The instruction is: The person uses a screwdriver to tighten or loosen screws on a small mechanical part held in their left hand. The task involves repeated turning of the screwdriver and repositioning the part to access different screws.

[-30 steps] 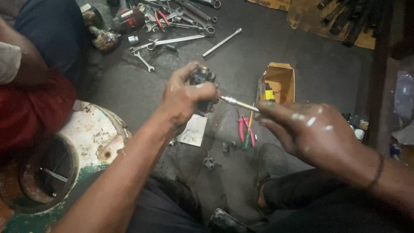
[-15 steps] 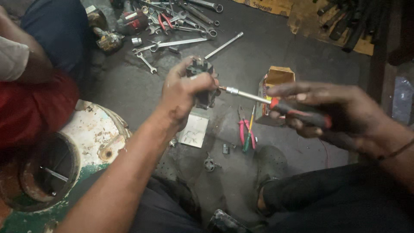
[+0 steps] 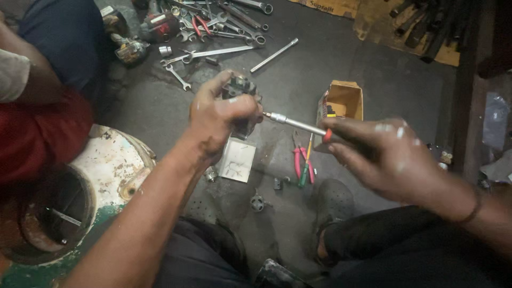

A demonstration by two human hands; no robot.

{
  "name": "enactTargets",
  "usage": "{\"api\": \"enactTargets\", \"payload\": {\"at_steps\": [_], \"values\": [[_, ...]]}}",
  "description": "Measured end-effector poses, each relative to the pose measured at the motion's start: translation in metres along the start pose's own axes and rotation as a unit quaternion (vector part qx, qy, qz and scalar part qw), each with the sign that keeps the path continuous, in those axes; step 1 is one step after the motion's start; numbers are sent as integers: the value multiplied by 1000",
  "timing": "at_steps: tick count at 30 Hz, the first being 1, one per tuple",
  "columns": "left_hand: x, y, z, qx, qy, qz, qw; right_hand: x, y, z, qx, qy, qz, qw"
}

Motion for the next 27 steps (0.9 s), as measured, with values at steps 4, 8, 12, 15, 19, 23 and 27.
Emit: {"api": "enactTargets", "payload": {"at_steps": [4,8,12,15,19,23,27], "values": [[5,2,-3,14,-6,3,1000,-5,6,-36,-165,95,102,976],[5,5,-5,10,-13,5,1000,5,22,-44,-75,24,69,995],[4,4,0,-24,-44,-26,998,11,27,-2,463,-250,-59,848],[0,7,6,20,-47,7,999,10,13,15,647,-243,-131,711],[-5,2,8,2,-47,-32,998,2,-4,22,718,-197,-247,621],[-5,5,4,33,-34,-16,999,-4,-4,29,343,-246,-172,890],[2,9,-3,-8,-15,1,1000,-3,10,-21,-108,68,53,990]]}}
Point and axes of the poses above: each hand's wrist, its own x-axis towards the middle knuckle, its own y-axis out of the back of the hand, z = x × y, the point moved 4 cm from there along x, towards the middle knuckle, and after that the axes turned 2 degrees about -x, right-handed, at the moved point
